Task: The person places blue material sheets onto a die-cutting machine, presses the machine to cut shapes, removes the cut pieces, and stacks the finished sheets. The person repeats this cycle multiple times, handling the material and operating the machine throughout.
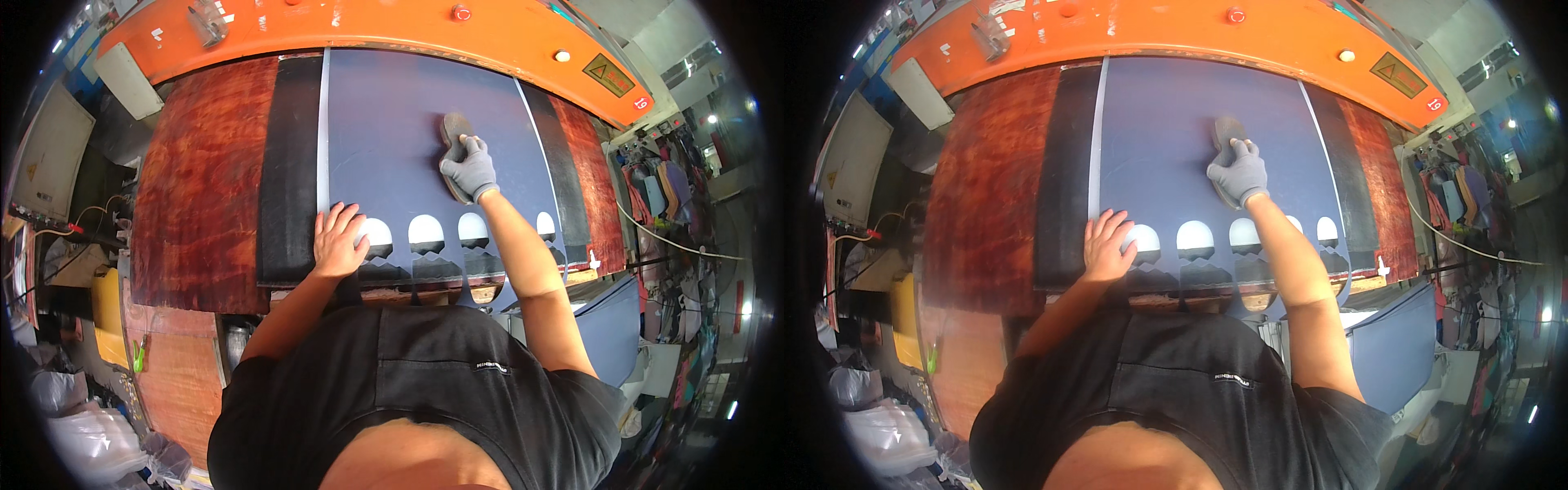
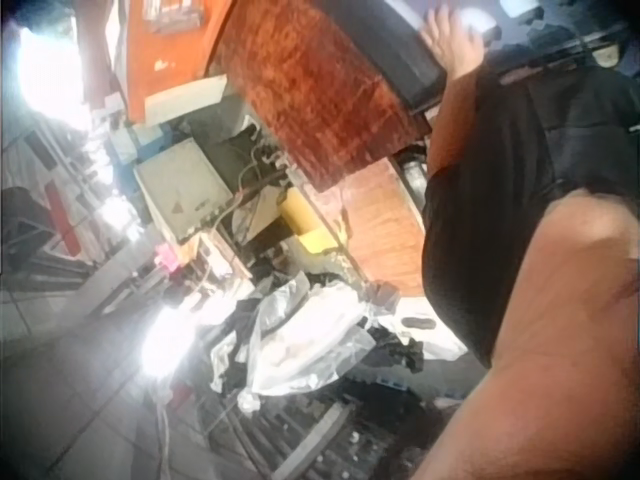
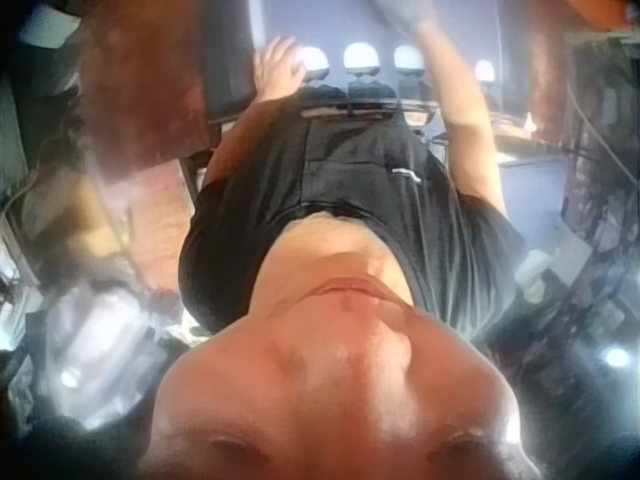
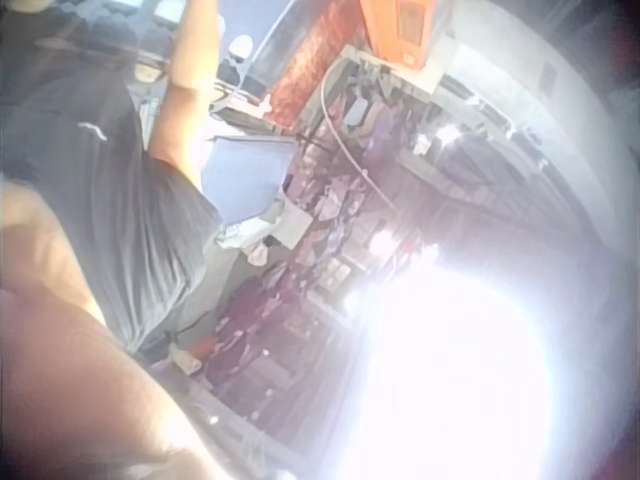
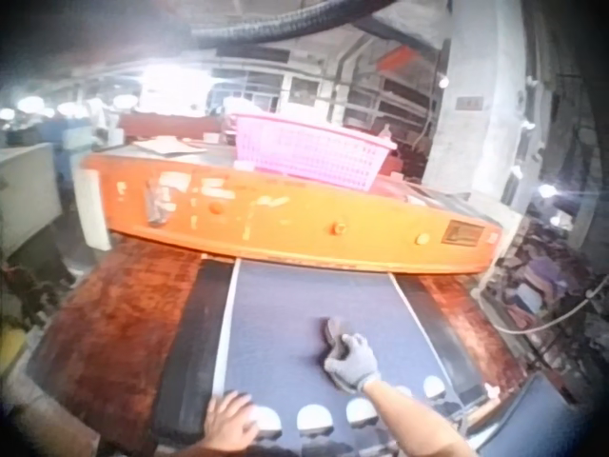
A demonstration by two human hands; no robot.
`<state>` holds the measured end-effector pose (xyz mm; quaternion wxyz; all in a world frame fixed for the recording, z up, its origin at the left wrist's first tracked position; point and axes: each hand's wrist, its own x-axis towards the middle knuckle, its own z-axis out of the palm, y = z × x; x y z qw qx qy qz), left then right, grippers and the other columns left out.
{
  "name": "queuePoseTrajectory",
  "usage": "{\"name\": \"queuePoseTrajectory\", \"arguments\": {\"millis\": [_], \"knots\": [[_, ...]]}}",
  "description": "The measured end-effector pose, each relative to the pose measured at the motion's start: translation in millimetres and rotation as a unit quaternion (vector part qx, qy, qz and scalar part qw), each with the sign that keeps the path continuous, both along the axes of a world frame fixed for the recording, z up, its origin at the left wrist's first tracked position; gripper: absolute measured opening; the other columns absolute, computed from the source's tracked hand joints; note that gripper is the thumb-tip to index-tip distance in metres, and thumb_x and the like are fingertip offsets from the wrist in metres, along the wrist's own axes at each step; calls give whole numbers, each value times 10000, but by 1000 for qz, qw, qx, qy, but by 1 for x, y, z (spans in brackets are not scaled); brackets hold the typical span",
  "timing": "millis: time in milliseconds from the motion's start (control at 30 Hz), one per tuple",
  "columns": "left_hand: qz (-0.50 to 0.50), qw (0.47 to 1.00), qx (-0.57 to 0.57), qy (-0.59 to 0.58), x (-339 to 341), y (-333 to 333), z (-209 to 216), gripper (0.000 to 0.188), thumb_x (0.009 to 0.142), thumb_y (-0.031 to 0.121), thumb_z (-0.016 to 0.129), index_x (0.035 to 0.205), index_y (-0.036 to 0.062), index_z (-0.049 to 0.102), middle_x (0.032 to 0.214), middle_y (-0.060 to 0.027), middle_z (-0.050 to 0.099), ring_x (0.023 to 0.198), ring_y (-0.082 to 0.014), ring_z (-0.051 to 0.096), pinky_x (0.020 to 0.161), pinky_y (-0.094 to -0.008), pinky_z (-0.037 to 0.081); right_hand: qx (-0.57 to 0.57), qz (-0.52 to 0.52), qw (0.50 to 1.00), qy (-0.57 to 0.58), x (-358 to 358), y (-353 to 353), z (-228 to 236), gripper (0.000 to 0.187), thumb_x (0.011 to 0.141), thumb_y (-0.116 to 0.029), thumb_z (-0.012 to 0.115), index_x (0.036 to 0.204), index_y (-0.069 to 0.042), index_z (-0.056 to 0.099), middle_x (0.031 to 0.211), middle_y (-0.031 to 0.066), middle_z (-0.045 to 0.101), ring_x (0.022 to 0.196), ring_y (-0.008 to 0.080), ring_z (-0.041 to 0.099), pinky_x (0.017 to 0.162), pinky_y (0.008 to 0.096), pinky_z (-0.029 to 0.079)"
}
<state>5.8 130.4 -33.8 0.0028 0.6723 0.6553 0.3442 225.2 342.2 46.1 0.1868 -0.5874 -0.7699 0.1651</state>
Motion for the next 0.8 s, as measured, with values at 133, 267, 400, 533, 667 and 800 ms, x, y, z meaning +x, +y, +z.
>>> {"name": "queuePoseTrajectory", "arguments": {"millis": [133,267,400,533,667,800], "knots": [[-1,1000,3,7,0,1,0,339,721,214,665,1039,100,637,1232,-62,548,1216,-286,434,1009,-539,284,-12,-35,991,-130,-3,-13,-3,790,643,-443,669,1327,-115,448,1429,140,317,1221,335,409,1019,382,376],[-3,1000,-4,12,0,1,-1,351,729,233,649,1051,96,629,1240,-68,541,1223,-289,426,1012,-551,278,-26,-43,993,-105,-4,-16,-2,782,635,-427,676,1324,-125,459,1428,127,327,1214,327,415,1017,376,378],[-2,1000,-6,13,0,1,-2,349,735,242,642,1049,90,630,1243,-71,539,1227,-292,421,1013,-558,274,-1,-36,994,-107,-4,-16,-3,757,616,-412,688,1290,-124,498,1411,124,357,1212,326,419,1010,377,384],[-2,1000,-4,13,0,2,-2,337,733,238,646,1036,90,637,1241,-70,541,1225,-290,424,1014,-556,274,41,-10,993,-106,-5,-15,-5,751,582,-424,714,1242,-110,540,1373,142,406,1185,340,447,991,386,399],[0,1000,-5,12,0,1,-1,333,729,235,650,1029,91,639,1241,-69,541,1223,-288,427,1016,-551,274,61,-13,993,-99,-4,-14,-10,745,575,-433,724,1219,-100,553,1352,151,431,1171,348,462,980,387,408],[4,1000,7,6,1,1,0,332,725,233,653,1025,91,639,1238,-67,544,1217,-288,432,1018,-549,274,64,-13,994,-85,0,-12,-18,730,618,-430,711,1238,-90,530,1355,150,424,1181,348,451,987,395,398]]}}
